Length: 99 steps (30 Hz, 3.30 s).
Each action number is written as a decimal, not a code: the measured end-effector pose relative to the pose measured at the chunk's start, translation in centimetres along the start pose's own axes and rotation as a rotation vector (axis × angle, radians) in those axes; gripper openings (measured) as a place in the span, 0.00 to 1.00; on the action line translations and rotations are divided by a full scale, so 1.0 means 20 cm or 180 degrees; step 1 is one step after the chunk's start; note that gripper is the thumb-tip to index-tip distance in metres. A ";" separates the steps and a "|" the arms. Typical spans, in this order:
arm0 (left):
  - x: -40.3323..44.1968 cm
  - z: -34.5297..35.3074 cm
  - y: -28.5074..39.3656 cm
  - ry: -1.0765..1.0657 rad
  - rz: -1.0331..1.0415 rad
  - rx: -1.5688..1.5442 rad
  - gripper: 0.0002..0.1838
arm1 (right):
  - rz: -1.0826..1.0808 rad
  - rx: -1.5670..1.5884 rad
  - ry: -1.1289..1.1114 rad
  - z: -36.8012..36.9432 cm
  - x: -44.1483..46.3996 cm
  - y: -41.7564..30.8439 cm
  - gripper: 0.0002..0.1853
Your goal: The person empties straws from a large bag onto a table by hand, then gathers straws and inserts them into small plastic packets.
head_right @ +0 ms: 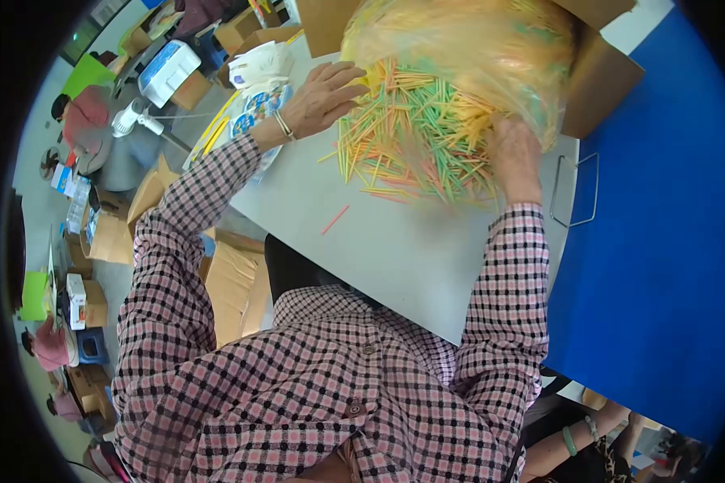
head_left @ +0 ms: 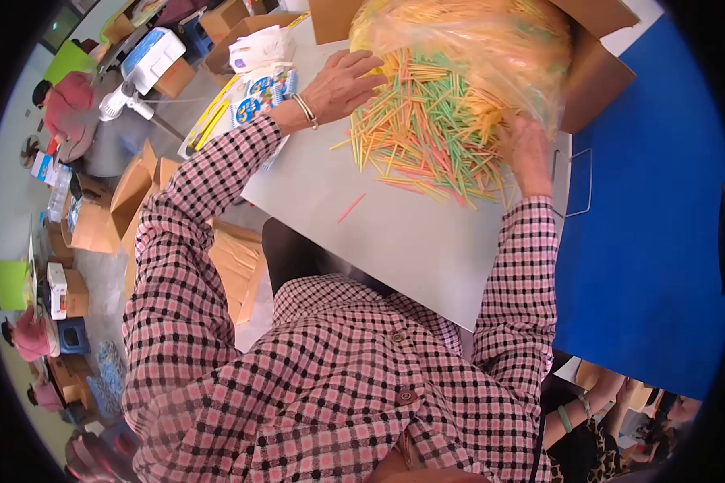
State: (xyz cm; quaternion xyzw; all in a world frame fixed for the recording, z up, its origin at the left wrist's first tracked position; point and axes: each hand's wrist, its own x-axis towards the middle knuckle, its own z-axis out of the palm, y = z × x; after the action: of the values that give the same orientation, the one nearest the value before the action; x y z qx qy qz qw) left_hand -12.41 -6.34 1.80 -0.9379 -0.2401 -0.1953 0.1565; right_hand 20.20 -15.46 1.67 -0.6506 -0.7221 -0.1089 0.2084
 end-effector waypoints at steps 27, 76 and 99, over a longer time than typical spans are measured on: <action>-0.72 -0.22 0.19 0.0242 -0.2005 -0.0321 0.17 | -0.0587 0.2173 0.0019 0.13 -0.55 -0.68 0.18; -0.13 -0.03 1.22 -0.0671 -0.0051 -0.1396 0.43 | 0.1692 0.0280 0.0213 -0.13 -1.30 -0.20 0.37; -0.33 0.09 0.67 -0.0792 -0.1845 -0.0433 0.53 | 0.0491 0.0835 -0.0584 0.11 -0.60 -0.60 0.50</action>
State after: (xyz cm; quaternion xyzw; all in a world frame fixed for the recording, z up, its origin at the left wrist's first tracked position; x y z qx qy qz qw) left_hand -10.37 -19.37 -5.44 -0.8555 -0.5010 -0.1312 0.0008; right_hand 8.88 -26.88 -4.24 -0.6785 -0.6940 0.0624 0.2324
